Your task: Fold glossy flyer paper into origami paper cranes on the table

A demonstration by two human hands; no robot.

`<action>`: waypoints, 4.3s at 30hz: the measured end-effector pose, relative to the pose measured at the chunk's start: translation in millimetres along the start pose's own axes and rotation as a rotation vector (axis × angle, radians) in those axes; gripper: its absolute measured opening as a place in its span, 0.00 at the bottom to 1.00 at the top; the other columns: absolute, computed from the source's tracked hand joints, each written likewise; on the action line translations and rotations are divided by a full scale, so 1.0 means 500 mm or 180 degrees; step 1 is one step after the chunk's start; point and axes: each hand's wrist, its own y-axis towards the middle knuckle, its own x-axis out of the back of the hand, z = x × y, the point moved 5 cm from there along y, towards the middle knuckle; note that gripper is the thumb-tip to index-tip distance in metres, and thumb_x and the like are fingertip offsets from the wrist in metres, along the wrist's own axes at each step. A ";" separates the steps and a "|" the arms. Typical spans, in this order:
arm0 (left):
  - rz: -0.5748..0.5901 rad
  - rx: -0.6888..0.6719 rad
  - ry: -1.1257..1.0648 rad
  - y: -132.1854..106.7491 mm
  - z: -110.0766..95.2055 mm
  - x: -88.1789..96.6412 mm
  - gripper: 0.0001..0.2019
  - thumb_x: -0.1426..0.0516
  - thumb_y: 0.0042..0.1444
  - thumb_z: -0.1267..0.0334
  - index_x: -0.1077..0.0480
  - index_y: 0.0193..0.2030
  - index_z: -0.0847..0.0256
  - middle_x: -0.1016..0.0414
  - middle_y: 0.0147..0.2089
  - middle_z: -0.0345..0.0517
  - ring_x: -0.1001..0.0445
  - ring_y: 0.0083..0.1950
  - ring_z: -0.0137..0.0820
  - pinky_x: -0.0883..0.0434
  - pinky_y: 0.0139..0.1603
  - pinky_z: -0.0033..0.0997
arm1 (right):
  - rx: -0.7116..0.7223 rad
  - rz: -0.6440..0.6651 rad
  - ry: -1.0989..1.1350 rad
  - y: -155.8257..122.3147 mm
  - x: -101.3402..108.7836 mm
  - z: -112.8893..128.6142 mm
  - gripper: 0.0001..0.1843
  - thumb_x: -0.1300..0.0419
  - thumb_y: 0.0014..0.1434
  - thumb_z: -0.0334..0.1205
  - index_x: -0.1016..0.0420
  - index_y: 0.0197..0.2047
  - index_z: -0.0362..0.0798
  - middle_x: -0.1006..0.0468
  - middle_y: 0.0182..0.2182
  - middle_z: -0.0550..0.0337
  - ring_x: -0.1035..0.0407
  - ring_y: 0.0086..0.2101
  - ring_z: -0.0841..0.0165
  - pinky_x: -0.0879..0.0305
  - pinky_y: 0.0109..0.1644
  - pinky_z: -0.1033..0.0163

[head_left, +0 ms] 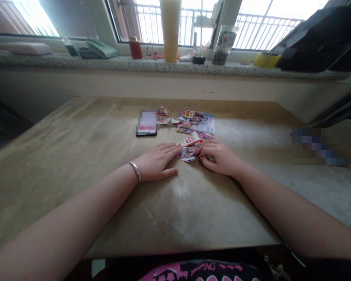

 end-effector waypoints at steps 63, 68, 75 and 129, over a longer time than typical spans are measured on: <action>-0.0400 -0.0645 -0.0133 0.002 -0.035 0.026 0.22 0.47 0.60 0.61 0.38 0.62 0.60 0.31 0.58 0.52 0.34 0.60 0.38 0.32 0.58 0.40 | -0.2163 0.0273 -0.0549 -0.032 0.008 -0.114 0.06 0.47 0.55 0.41 0.33 0.33 0.48 0.26 0.26 0.58 0.37 0.24 0.70 0.49 0.26 0.66; -0.0526 -0.0687 -0.0132 0.002 -0.038 0.027 0.21 0.47 0.60 0.63 0.35 0.60 0.60 0.29 0.57 0.51 0.32 0.58 0.37 0.30 0.57 0.39 | -0.2213 0.0333 -0.0705 -0.032 0.012 -0.104 0.08 0.47 0.55 0.40 0.31 0.36 0.48 0.25 0.29 0.56 0.35 0.27 0.68 0.46 0.28 0.65; -0.0550 -0.0684 -0.0173 0.001 -0.037 0.027 0.21 0.47 0.60 0.63 0.35 0.60 0.60 0.28 0.56 0.51 0.31 0.57 0.37 0.31 0.58 0.40 | -0.1510 -0.0285 -0.1242 -0.016 0.021 -0.058 0.16 0.48 0.59 0.42 0.28 0.48 0.47 0.27 0.47 0.47 0.32 0.41 0.60 0.38 0.41 0.59; -0.0898 -0.1096 0.0223 0.011 -0.040 0.030 0.11 0.50 0.60 0.68 0.27 0.42 0.62 0.24 0.43 0.48 0.28 0.44 0.32 0.29 0.46 0.31 | -0.1096 0.0146 -0.0658 0.036 -0.049 -0.008 0.09 0.45 0.57 0.42 0.26 0.31 0.48 0.21 0.34 0.56 0.32 0.38 0.62 0.47 0.45 0.57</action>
